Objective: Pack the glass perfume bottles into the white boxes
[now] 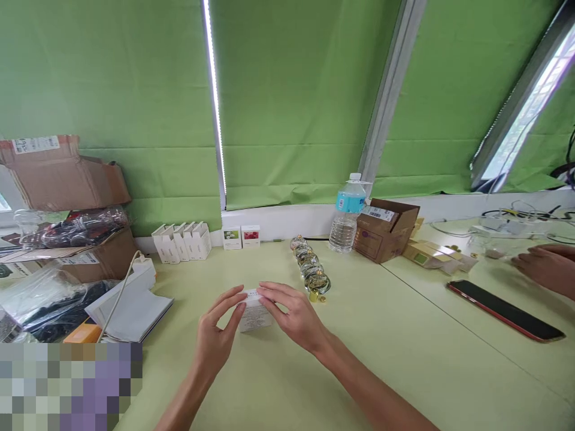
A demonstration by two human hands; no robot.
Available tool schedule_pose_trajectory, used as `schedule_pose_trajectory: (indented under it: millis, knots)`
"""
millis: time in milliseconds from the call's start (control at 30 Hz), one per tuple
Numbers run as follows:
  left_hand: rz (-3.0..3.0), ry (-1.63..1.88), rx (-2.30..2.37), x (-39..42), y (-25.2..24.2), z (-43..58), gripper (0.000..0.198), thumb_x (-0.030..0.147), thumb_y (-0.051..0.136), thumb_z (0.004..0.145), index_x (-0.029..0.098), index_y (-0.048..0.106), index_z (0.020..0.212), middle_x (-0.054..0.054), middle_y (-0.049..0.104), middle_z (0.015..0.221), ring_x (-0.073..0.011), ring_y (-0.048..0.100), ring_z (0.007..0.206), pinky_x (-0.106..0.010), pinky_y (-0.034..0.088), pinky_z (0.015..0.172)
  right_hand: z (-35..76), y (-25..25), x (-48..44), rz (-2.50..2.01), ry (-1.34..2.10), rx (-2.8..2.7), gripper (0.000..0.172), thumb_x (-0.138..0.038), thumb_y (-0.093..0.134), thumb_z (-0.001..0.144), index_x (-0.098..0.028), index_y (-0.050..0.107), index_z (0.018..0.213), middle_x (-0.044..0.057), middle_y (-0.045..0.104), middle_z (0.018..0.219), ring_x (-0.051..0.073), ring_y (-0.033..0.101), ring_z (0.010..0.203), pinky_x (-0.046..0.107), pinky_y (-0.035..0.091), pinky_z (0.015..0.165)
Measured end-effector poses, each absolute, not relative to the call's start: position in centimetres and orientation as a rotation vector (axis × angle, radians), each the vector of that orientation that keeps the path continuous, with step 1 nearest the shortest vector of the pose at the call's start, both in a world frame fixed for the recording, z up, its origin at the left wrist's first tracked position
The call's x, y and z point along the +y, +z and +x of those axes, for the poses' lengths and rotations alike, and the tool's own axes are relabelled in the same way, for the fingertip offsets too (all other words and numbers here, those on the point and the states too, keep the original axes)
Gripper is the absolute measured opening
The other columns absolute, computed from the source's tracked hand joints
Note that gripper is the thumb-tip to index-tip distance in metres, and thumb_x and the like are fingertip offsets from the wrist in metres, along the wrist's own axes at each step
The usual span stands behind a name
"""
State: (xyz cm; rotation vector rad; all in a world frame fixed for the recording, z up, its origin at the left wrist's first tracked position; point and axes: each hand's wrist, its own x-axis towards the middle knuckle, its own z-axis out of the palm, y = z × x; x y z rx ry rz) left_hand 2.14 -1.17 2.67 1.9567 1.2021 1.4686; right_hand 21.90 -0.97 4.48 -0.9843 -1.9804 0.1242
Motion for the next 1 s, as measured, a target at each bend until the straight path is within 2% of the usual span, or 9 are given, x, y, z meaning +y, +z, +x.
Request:
schedule_pose_trajectory:
  millis: [233, 367, 500, 633, 733, 800, 833, 900, 1000]
  knots:
    - [2.144, 1.463, 1.24, -0.9, 1.9, 1.8, 0.027, 0.031, 0.056, 0.09, 0.031, 0.068, 0.115, -0.003, 0.058, 0.136, -0.0225, 0.058, 0.121, -0.037, 0.051, 0.098, 21.7, 4.1, -0.9, -1.077, -0.074, -2.064, 0.033, -0.032, 0.048, 0.097, -0.022, 0.066, 0.123, 0.008, 0.061, 0.131, 0.023, 0.056, 0.12, 0.037, 0.051, 0.097]
    - [2.229, 1.515, 1.222, -0.7, 1.2, 1.8, 0.028, 0.028, 0.054, 0.091, 0.03, 0.067, 0.116, -0.004, 0.058, 0.135, -0.0217, 0.06, 0.118, -0.034, 0.052, 0.096, 21.3, 3.9, -1.1, -1.156, -0.162, -2.094, 0.036, -0.028, 0.043, 0.098, -0.02, 0.062, 0.127, 0.009, 0.058, 0.135, 0.023, 0.054, 0.122, 0.036, 0.052, 0.095]
    - [2.206, 1.546, 1.258, -0.7, 0.9, 2.2, 0.027, 0.027, 0.052, 0.092, 0.028, 0.065, 0.116, -0.006, 0.06, 0.131, -0.0216, 0.059, 0.118, -0.034, 0.051, 0.096, 20.8, 3.4, -1.4, -1.256, -0.181, -2.077, 0.039, -0.026, 0.041, 0.097, -0.024, 0.056, 0.133, 0.008, 0.053, 0.14, 0.025, 0.052, 0.124, 0.037, 0.054, 0.09]
    - [1.996, 1.522, 1.3, -1.2, 1.3, 2.5, 0.029, 0.036, 0.057, 0.089, 0.025, 0.062, 0.116, -0.007, 0.063, 0.121, -0.0223, 0.064, 0.105, -0.034, 0.053, 0.086, 20.2, 2.0, -1.3, -1.411, 0.056, -1.945, 0.056, -0.027, 0.046, 0.094, -0.023, 0.033, 0.148, 0.012, 0.052, 0.138, 0.028, 0.058, 0.114, 0.04, 0.056, 0.082]
    - [1.656, 1.406, 1.258, -1.3, 1.7, 2.3, 0.038, 0.041, 0.049, 0.091, 0.023, 0.054, 0.125, -0.006, 0.07, 0.1, -0.0204, 0.068, 0.084, -0.034, 0.054, 0.077, 19.5, 1.4, -1.5, -1.356, 0.447, -1.808, 0.067, -0.028, 0.047, 0.093, -0.021, 0.019, 0.152, 0.013, 0.056, 0.133, 0.025, 0.064, 0.104, 0.037, 0.055, 0.082]
    - [1.506, 1.291, 1.213, -1.2, 1.6, 2.1, 0.048, 0.038, 0.047, 0.09, 0.021, 0.043, 0.135, -0.004, 0.07, 0.087, -0.0206, 0.069, 0.076, -0.036, 0.054, 0.074, 19.1, 1.6, -1.9, -1.189, 0.721, -1.753, 0.06, -0.031, 0.043, 0.095, -0.021, 0.023, 0.151, 0.012, 0.058, 0.131, 0.023, 0.064, 0.103, 0.033, 0.054, 0.082]
    - [1.476, 1.246, 1.199, -1.0, 1.5, 1.9, 0.056, 0.036, 0.05, 0.088, 0.021, 0.037, 0.14, -0.005, 0.07, 0.088, -0.0213, 0.069, 0.077, -0.037, 0.054, 0.074, 18.9, 1.9, -2.2, -1.094, 0.849, -1.745, 0.055, -0.034, 0.039, 0.097, -0.021, 0.028, 0.15, 0.01, 0.06, 0.129, 0.022, 0.063, 0.103, 0.032, 0.054, 0.082]
    - [1.492, 1.206, 1.18, -0.6, 1.0, 1.6, 0.074, 0.03, 0.06, 0.079, 0.022, 0.028, 0.146, -0.008, 0.068, 0.106, -0.0238, 0.068, 0.093, -0.039, 0.053, 0.083, 18.7, 2.4, -2.5, -0.96, 1.034, -1.766, 0.048, -0.04, 0.036, 0.099, -0.022, 0.042, 0.143, 0.007, 0.064, 0.122, 0.021, 0.063, 0.101, 0.031, 0.053, 0.083]
    - [1.56, 1.204, 1.069, -0.2, 0.4, 1.4, 0.082, 0.023, 0.071, 0.068, 0.025, 0.036, 0.142, -0.01, 0.055, 0.135, -0.0271, 0.051, 0.125, -0.038, 0.043, 0.101, 18.9, 2.4, -2.4, -0.986, 1.047, -1.861, 0.046, -0.044, 0.058, 0.088, -0.02, 0.058, 0.127, 0.005, 0.07, 0.11, 0.023, 0.064, 0.096, 0.032, 0.051, 0.083]
